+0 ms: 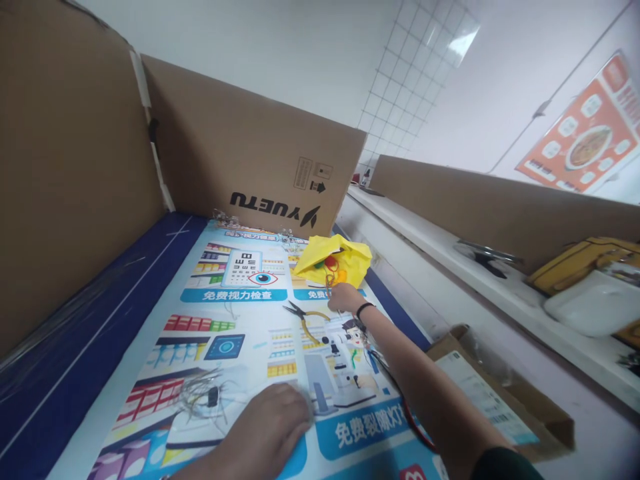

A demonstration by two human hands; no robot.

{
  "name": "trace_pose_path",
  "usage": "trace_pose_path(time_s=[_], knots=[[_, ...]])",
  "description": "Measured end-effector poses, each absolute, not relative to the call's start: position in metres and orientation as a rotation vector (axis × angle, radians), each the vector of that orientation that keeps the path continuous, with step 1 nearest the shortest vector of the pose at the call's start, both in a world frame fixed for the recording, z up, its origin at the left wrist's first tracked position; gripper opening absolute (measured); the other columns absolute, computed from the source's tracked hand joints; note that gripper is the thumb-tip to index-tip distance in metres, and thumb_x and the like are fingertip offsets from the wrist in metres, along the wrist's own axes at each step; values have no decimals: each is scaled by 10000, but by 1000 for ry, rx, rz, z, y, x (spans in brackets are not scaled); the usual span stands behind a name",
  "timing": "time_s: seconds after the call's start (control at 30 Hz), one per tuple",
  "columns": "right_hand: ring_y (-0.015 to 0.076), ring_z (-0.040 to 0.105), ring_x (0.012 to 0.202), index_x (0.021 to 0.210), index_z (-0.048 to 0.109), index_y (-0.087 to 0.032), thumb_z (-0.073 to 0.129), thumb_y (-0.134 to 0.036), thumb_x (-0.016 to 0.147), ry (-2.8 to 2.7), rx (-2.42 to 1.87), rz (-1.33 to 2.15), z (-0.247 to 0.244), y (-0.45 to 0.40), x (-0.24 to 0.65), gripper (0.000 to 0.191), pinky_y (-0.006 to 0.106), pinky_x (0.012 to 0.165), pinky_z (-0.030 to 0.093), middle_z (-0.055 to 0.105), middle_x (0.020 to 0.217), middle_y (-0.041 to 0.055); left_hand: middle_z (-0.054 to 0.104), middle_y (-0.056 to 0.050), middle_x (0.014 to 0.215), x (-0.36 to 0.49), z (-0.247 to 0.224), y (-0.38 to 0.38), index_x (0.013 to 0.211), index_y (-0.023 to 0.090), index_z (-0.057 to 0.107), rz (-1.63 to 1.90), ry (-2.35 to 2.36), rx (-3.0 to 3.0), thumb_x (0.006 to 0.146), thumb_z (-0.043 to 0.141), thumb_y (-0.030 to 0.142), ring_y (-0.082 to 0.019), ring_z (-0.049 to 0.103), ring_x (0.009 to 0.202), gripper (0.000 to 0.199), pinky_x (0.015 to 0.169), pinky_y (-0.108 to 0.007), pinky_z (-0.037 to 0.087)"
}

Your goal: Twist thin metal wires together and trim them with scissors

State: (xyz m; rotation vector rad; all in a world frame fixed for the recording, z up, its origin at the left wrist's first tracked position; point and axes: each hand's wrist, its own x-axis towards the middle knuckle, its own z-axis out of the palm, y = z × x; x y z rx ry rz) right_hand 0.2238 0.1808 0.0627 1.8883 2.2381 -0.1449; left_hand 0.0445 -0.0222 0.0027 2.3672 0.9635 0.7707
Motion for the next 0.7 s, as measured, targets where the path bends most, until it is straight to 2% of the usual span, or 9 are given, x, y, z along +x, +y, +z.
trace_pose_path(time_s=[0.13,0.23,0.3,0.4,0.47,0.53,0.6,0.7], knots=[[121,601,608,857,558,-140,427,-167,752,2485,1978,-393,70,156,232,170,176,525,428,647,691,33,648,-46,836,45,3,-23,852,204,603,803,949,2380,850,390,205,-179,578,810,213,747,-318,471],[99,573,620,811,499,-172,436,-151,729,2755,2034,-583,67,128,226,106,164,528,421,599,698,-12,649,-37,873,44,4,-24,870,214,600,817,923,2390,860,383,203,-170,576,839,217,776,-310,463],[101,539,582,718,466,-184,481,-151,686,3034,2045,-905,61,107,218,49,177,511,412,543,632,-31,649,-27,870,44,3,-24,858,216,600,812,937,2389,859,390,200,-166,577,840,211,776,-306,463],[109,527,584,723,471,-188,509,-162,672,3269,1946,-1352,41,82,208,68,205,538,426,537,639,-27,655,-18,884,42,2,-24,863,225,608,843,1043,2339,854,408,208,-168,586,849,201,766,-301,472],[106,525,580,738,500,-183,501,-142,665,3263,1928,-1354,24,71,205,84,212,556,425,556,654,-22,654,-22,957,41,1,-22,950,239,603,934,1167,2244,857,418,233,-168,589,895,207,791,-297,476],[95,492,517,710,522,-181,487,-123,652,3142,1967,-1243,8,66,203,90,200,509,392,532,581,-39,643,-27,1018,38,0,-20,1029,245,585,1044,1278,2119,857,431,260,-162,585,940,232,822,-285,474],[90,465,480,691,534,-180,480,-116,645,3043,2001,-1158,-3,64,202,95,189,469,355,501,523,-52,645,-24,1012,34,-1,-15,1027,246,591,1111,1337,2011,851,442,273,-154,589,937,232,824,-273,475],[92,479,500,703,544,-178,480,-116,654,3081,1947,-1104,-7,62,200,102,182,478,356,518,543,-44,658,-13,955,31,2,-7,963,245,621,1154,1403,1883,833,465,283,-152,601,880,207,785,-270,483]])
